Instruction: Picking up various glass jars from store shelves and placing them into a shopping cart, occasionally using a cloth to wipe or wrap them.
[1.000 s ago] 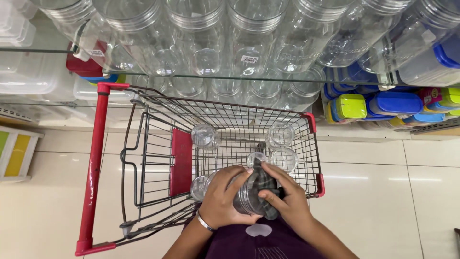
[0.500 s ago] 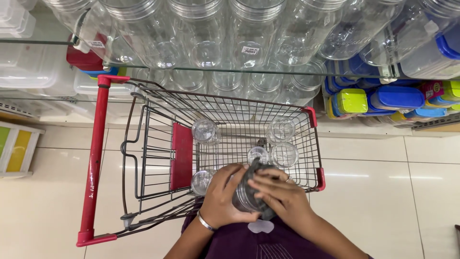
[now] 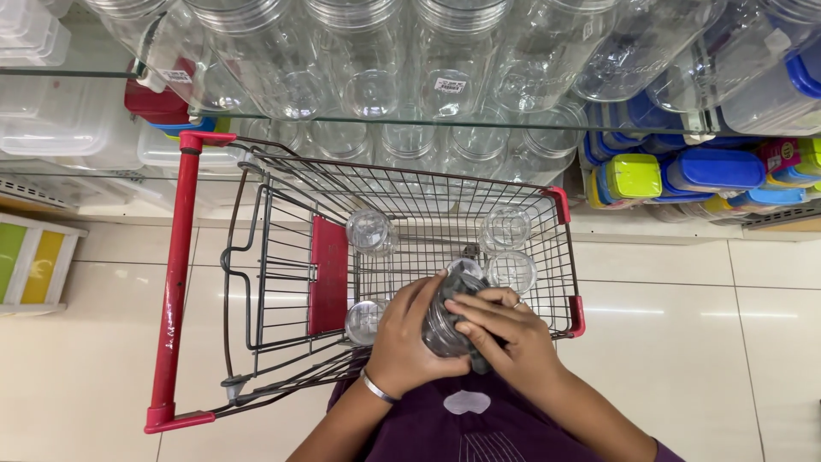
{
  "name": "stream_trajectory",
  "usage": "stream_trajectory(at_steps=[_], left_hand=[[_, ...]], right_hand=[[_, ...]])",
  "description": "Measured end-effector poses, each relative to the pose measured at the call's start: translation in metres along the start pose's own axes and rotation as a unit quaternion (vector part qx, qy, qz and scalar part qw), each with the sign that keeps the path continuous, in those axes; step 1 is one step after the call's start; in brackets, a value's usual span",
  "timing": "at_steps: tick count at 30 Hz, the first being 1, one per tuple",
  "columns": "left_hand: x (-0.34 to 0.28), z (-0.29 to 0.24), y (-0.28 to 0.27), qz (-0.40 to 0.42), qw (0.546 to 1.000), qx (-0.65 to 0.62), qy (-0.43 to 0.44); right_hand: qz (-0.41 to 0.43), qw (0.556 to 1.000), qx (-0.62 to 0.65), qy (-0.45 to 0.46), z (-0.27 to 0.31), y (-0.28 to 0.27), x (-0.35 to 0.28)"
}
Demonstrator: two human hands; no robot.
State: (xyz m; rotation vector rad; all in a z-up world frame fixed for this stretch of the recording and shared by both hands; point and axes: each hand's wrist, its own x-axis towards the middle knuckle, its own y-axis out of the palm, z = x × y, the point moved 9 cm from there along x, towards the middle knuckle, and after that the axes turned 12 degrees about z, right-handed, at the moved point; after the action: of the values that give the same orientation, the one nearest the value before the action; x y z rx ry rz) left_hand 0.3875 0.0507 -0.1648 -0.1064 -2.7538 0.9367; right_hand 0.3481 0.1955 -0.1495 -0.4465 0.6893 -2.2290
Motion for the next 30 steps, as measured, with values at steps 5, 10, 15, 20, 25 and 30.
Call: stream_trajectory(at_steps=[5, 10, 15, 20, 25, 30], left_hand=[[0.008, 0.025, 0.008, 0.082, 0.960, -0.262, -0.063], [0.007, 0.053, 0.037, 0.154, 0.850, -0.496, -0.087], [0.000, 0.056, 0.035, 0.086, 0.970, -0.195, -0.116], [-0.009, 0.073, 0.032, 0.207, 0.890, -0.390, -0.117], [-0.024, 0.106, 0.058, 0.209, 0.797, -0.553, -0.123], [-0.017, 0.062, 0.046, 0.297, 0.744, -0.585, -0.128]], right_hand=[[-0.012, 0.997, 0.033, -0.064, -0.004, -0.012, -0.008], [0.012, 0.993, 0.058, -0.100, -0.013, -0.010, -0.003], [-0.029, 0.999, 0.002, -0.028, -0.006, 0.003, 0.011], [-0.015, 0.997, 0.070, 0.006, -0.031, -0.001, 0.003], [0.027, 0.957, 0.284, 0.058, -0.089, 0.032, -0.021], [0.008, 0.971, 0.233, 0.051, -0.054, 0.029, -0.004]])
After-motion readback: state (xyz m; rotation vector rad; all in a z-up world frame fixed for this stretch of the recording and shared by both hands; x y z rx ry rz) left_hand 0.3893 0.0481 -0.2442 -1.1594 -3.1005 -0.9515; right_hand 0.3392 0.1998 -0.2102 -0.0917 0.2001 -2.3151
